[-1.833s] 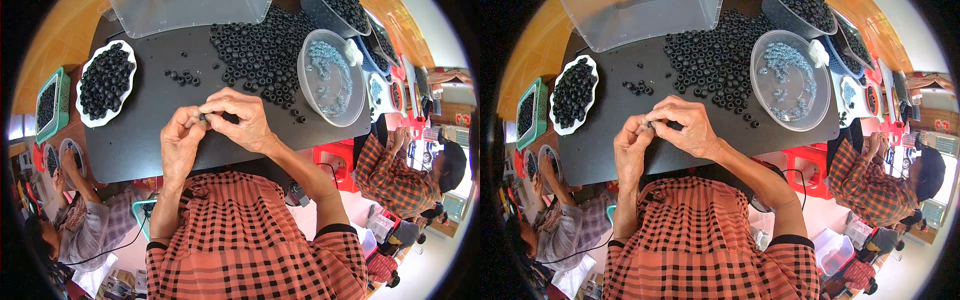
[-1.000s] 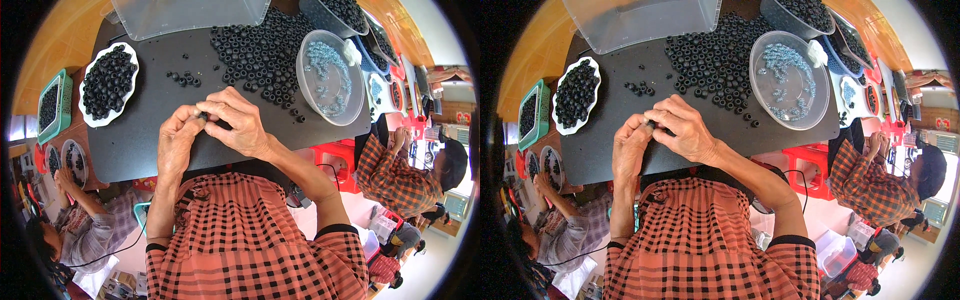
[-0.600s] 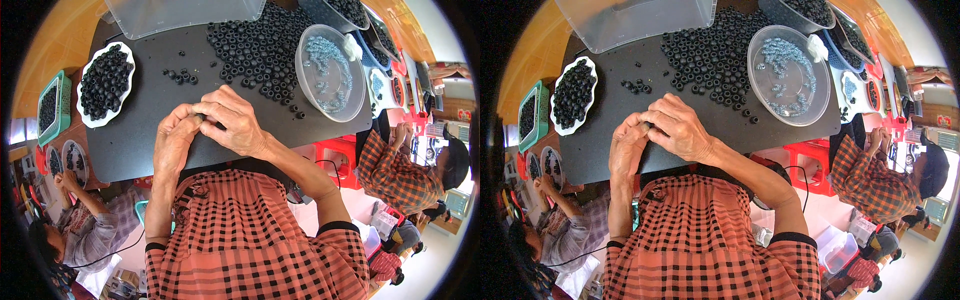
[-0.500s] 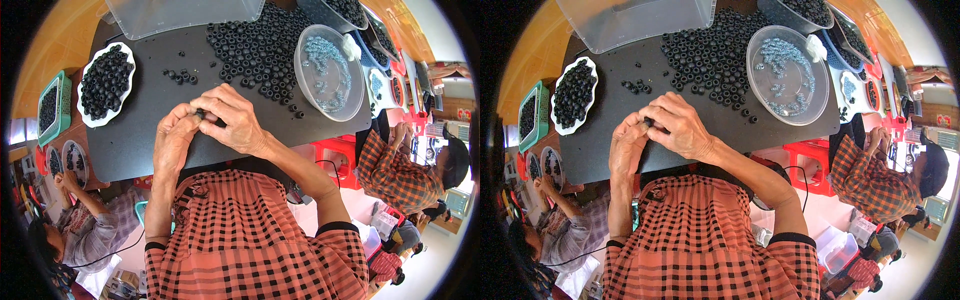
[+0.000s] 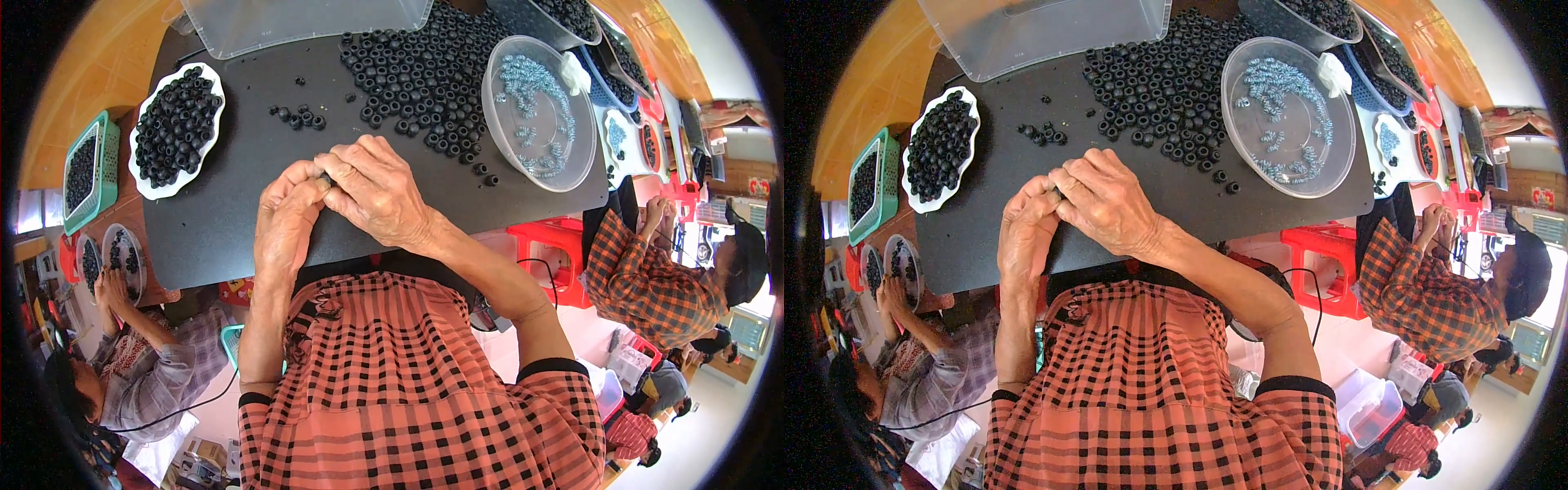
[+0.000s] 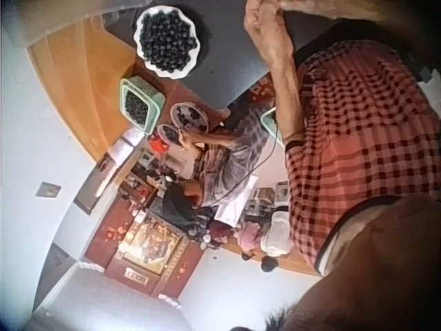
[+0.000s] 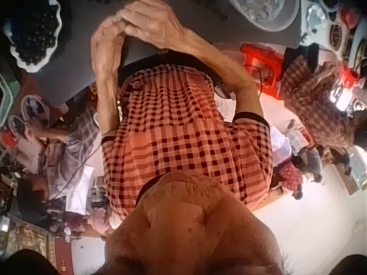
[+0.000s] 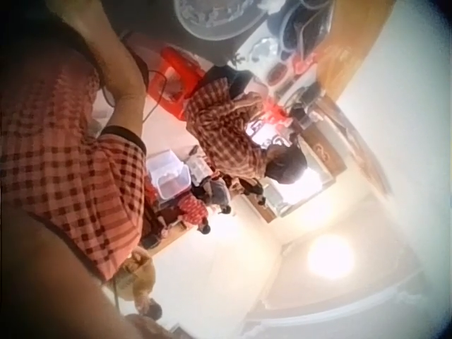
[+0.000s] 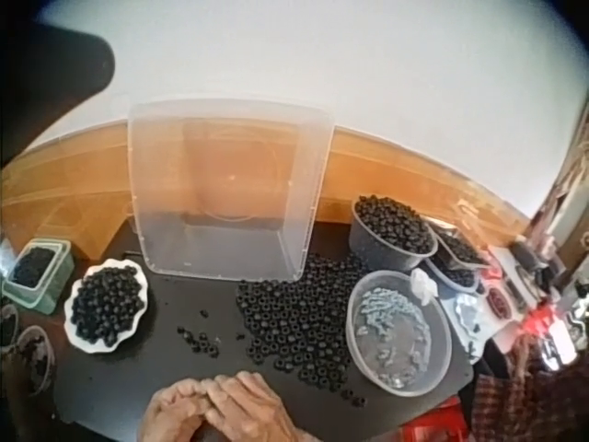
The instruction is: The person picks up metal springs from a tray and inserts them into small black rubber rings by hand.
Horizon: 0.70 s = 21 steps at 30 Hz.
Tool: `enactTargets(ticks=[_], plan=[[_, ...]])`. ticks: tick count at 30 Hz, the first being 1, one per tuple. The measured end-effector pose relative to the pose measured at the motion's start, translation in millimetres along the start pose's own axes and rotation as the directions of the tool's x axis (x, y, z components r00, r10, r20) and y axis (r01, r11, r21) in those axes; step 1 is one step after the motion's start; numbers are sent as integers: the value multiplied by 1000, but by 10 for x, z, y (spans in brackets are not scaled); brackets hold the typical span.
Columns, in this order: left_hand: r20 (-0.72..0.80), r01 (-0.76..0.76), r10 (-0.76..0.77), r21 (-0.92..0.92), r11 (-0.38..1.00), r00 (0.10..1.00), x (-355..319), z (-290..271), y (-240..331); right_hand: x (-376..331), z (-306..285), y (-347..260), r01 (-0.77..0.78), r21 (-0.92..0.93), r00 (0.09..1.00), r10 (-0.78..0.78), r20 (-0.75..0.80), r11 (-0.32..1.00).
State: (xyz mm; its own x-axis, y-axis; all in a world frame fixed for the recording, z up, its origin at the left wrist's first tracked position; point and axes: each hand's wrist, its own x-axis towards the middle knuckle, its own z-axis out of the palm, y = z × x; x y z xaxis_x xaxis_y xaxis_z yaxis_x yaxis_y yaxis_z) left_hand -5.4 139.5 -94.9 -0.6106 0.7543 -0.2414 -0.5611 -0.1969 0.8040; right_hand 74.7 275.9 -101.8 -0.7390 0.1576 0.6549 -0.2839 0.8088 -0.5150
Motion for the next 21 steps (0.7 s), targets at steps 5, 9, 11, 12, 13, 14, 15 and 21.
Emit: enactTargets(ticks=[5, 9, 11, 12, 13, 14, 15, 21], plan=[[16, -1, 0, 41, 999, 1000, -9, 9, 25, 27, -24, -10, -37, 44, 999, 37, 1, 998], [14, 10, -11, 59, 998, 1000, -15, 18, 48, 19, -3, 1, -61, 96, 997, 65, -36, 993], [36, -29, 26, 74, 997, 999, -12, -7, 27, 7, -2, 24, -27, 94, 999, 30, -32, 995], [39, -30, 28, 73, 997, 999, -17, 5, 29, 7, -5, 29, -38, 90, 998, 42, -39, 995], [19, -35, 33, 93, 995, 999, -27, 26, 30, 4, -8, 34, -50, 85, 997, 54, -46, 995], [0, -39, 39, 113, 993, 999, -38, 43, 28, 1, -11, 40, -49, 83, 997, 53, -47, 995], [3, -40, 40, 113, 993, 999, -54, 53, 21, 0, -13, 47, -42, 97, 997, 49, -64, 994], [38, -80, 75, 129, 988, 996, -42, 29, -85, -18, 3, 29, 24, 87, 996, -17, -87, 996]])
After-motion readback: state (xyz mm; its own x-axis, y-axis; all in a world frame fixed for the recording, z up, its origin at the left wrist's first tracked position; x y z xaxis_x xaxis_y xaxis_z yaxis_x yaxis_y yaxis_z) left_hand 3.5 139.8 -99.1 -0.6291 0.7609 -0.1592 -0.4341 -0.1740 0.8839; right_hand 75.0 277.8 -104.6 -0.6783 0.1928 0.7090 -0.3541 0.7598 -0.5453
